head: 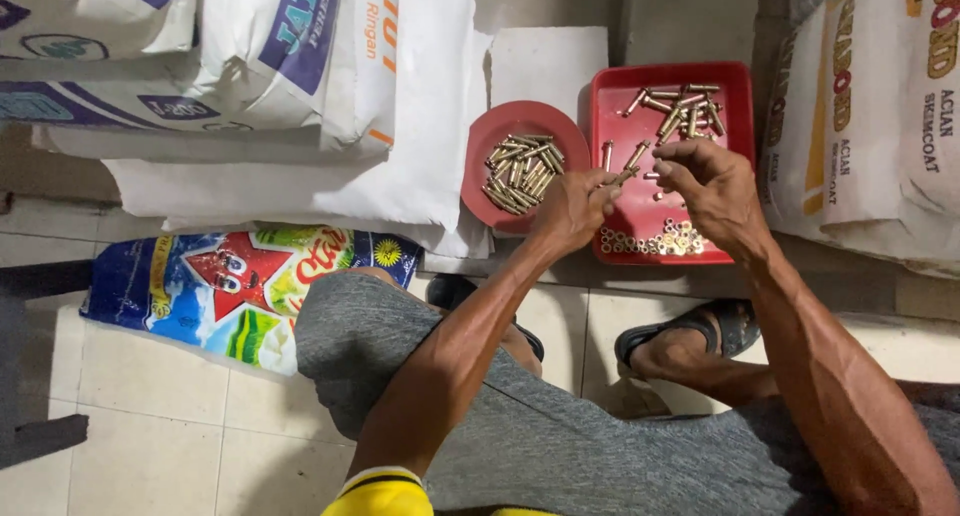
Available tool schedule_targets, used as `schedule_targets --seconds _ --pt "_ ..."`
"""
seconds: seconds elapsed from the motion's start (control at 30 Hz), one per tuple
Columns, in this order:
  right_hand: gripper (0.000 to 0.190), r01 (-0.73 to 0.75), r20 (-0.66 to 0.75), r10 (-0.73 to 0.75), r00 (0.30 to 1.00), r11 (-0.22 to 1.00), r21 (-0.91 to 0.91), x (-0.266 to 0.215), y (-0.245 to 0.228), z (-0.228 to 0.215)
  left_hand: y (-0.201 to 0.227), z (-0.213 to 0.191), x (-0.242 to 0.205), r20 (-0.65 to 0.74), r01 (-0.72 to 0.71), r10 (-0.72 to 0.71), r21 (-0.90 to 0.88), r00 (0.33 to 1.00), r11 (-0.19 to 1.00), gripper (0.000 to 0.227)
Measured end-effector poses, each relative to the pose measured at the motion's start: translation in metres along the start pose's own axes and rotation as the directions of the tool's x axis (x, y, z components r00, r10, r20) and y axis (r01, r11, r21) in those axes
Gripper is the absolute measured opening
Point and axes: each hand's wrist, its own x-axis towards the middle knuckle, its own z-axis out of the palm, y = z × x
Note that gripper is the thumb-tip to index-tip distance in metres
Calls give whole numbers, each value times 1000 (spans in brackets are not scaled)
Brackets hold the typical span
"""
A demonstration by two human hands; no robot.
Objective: Assembling small metal bolts and washers by hand in a warehouse setting.
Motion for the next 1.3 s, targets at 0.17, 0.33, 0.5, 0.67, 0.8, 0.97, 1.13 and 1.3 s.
schedule_targets --seconds 0.17,0.33,0.5,0.67,0.8,0.97,1.13,1.3 --pt "20 83 87 -77 993 994 -71 4 -7 -2 -29 3 18 -13 -69 71 116 997 991 19" --pt "18 96 136 -91 987 995 -29 0 5 -5 14 -3 -11 10 -9 13 -380 1000 925 19" --pt "14 149 147 -137 980 986 -71 -2 1 -2 1 -9 -4 132 -278 254 209 958 938 20" --pt "12 157 150 -118 982 947 -279 -4 7 -2 -43 -11 18 289 -441 333 614 897 654 12" --pt "33 121 173 -52 984 900 -418 -6 23 0 -59 -4 22 258 -431 364 710 895 557 19" --pt "32 66 204 22 979 909 -413 -5 38 -16 -48 4 19 177 -355 315 609 932 709 18" --pt "41 -34 191 116 975 922 -386 -11 26 -12 -47 5 23 140 -314 286 563 948 765 16" --pt "23 28 203 58 977 917 -397 -4 12 -11 8 -1 -1 148 -294 254 426 956 856 15"
